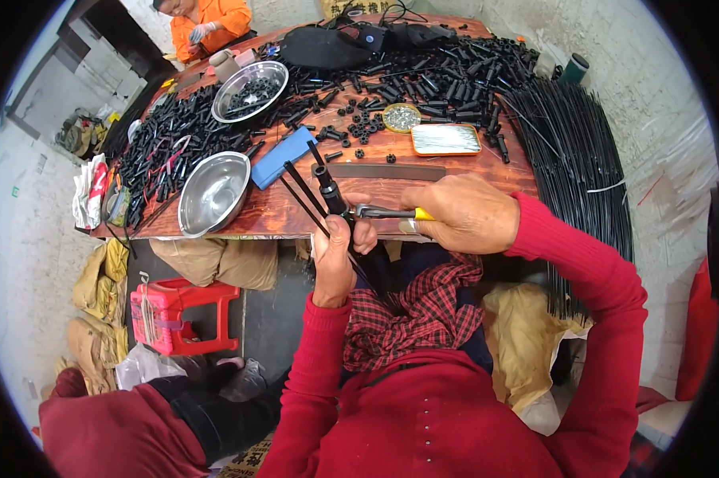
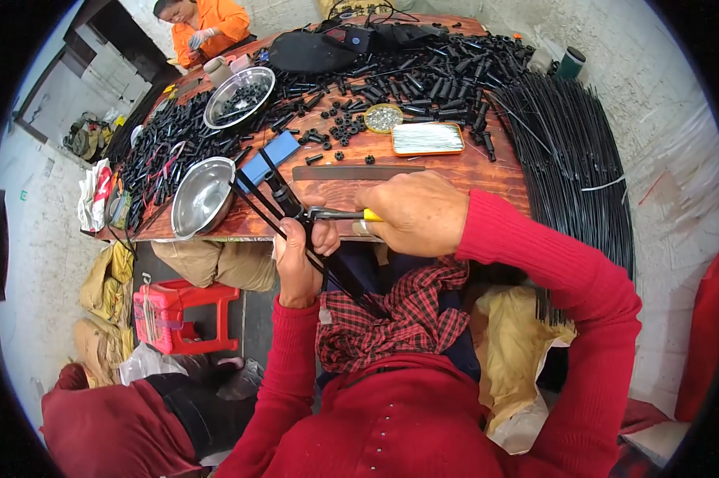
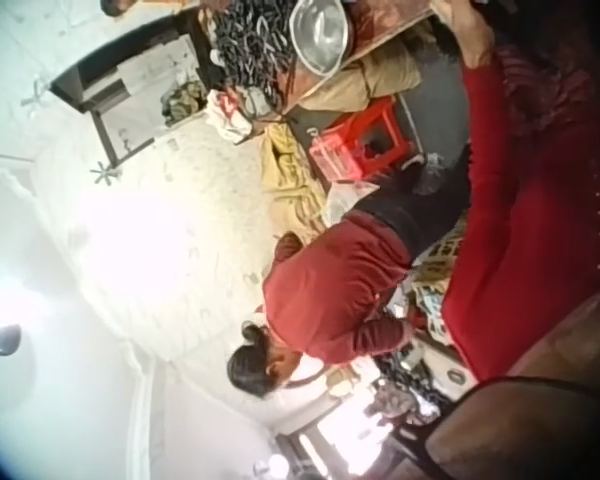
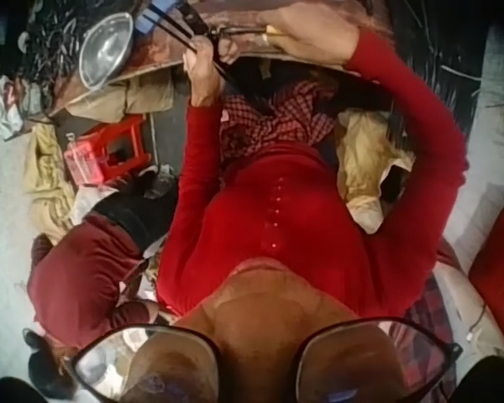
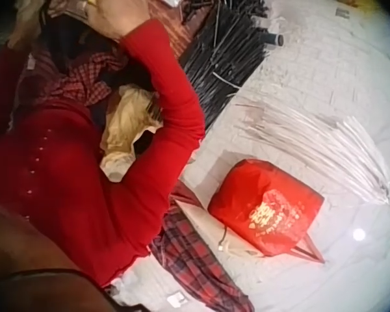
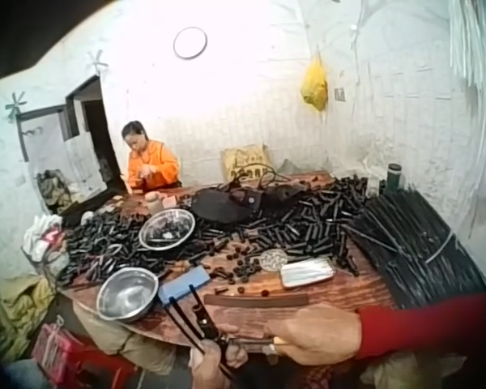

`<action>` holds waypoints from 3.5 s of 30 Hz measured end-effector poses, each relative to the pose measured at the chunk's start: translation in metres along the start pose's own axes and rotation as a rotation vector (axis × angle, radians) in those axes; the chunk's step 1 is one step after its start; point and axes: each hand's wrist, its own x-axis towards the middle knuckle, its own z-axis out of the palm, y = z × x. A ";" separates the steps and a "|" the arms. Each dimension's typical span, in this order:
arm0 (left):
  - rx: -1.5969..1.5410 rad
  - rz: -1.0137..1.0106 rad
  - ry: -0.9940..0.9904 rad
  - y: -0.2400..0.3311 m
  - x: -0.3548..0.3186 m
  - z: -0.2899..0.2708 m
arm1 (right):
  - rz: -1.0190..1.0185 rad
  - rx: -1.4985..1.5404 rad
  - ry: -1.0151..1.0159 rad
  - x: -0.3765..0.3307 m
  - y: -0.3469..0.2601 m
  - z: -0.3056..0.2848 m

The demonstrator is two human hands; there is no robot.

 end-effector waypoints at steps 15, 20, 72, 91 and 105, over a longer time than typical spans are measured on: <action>0.112 0.042 -0.041 -0.011 0.000 0.005 | -0.011 -0.156 0.007 -0.003 -0.002 -0.006; 0.032 -0.006 -0.025 -0.011 0.005 0.005 | -0.016 0.012 -0.128 0.006 0.015 0.000; 0.050 0.036 -0.001 -0.003 -0.007 0.008 | 0.365 0.817 -0.534 -0.005 -0.005 0.000; 0.257 0.201 0.160 -0.011 -0.005 0.010 | 0.340 0.789 -0.215 -0.003 -0.031 0.043; 0.045 0.100 0.039 -0.005 -0.009 -0.003 | 0.183 0.652 -0.252 0.002 -0.008 0.040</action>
